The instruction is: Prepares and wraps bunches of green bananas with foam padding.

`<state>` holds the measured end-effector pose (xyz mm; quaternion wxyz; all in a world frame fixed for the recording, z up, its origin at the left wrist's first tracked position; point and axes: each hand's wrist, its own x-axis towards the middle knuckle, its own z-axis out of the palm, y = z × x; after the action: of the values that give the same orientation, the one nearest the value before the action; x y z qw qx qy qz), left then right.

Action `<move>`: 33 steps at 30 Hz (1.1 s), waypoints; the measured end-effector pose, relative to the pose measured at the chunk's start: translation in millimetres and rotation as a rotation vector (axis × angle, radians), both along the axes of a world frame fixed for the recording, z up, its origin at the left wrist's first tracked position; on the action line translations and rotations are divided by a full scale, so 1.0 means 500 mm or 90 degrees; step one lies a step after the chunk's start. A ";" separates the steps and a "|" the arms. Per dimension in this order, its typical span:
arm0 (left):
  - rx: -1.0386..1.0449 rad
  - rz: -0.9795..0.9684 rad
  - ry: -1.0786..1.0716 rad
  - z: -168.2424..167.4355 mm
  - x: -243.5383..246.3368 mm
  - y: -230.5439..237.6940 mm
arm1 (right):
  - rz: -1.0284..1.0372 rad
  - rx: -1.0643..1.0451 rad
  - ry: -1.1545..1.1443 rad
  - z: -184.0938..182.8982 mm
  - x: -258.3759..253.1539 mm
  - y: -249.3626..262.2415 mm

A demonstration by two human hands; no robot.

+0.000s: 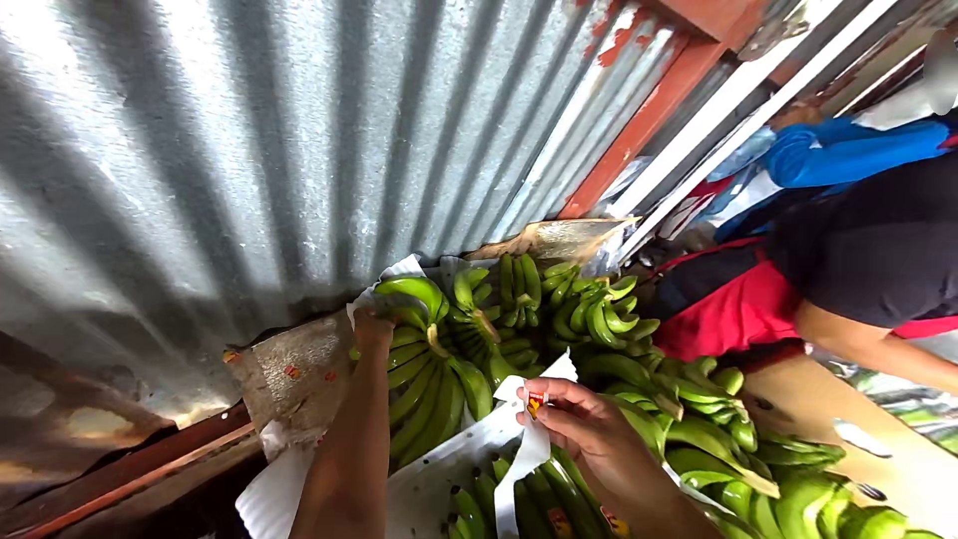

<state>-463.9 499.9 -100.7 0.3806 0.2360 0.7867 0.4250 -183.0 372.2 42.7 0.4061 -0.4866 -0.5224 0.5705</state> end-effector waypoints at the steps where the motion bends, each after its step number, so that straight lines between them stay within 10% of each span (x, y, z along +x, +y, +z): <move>1: -0.026 -0.006 0.035 -0.001 0.003 -0.001 | -0.003 -0.002 -0.001 -0.001 0.002 0.000; 6: -0.123 -0.041 0.186 -0.002 -0.010 -0.020 | -0.057 -0.032 -0.031 0.007 0.001 0.004; 11: 0.538 -0.209 0.177 0.083 0.089 -0.126 | -0.021 -0.062 -0.110 0.000 -0.002 0.009; 15: 0.674 -0.487 0.347 0.163 0.196 -0.250 | 0.052 -0.057 -0.223 -0.001 -0.014 0.001; 19: 0.681 -0.403 0.576 0.153 0.221 -0.268 | 0.107 -0.023 -0.279 -0.002 -0.030 -0.021; 24: 0.796 -0.312 0.637 0.115 0.209 -0.283 | 0.089 -0.163 -0.005 -0.009 -0.045 -0.037; 28: 0.728 -0.313 0.295 0.081 0.182 -0.283 | -0.049 -0.203 0.026 -0.029 -0.059 -0.032; 33: 0.175 -0.088 -0.216 -0.002 0.070 -0.183 | -0.210 -0.136 0.056 -0.046 -0.043 -0.005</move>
<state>-429.1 408.5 -101.9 0.5000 0.2642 0.6279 0.5347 -204.7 369.7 19.8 0.4625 -0.5803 -0.3543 0.5690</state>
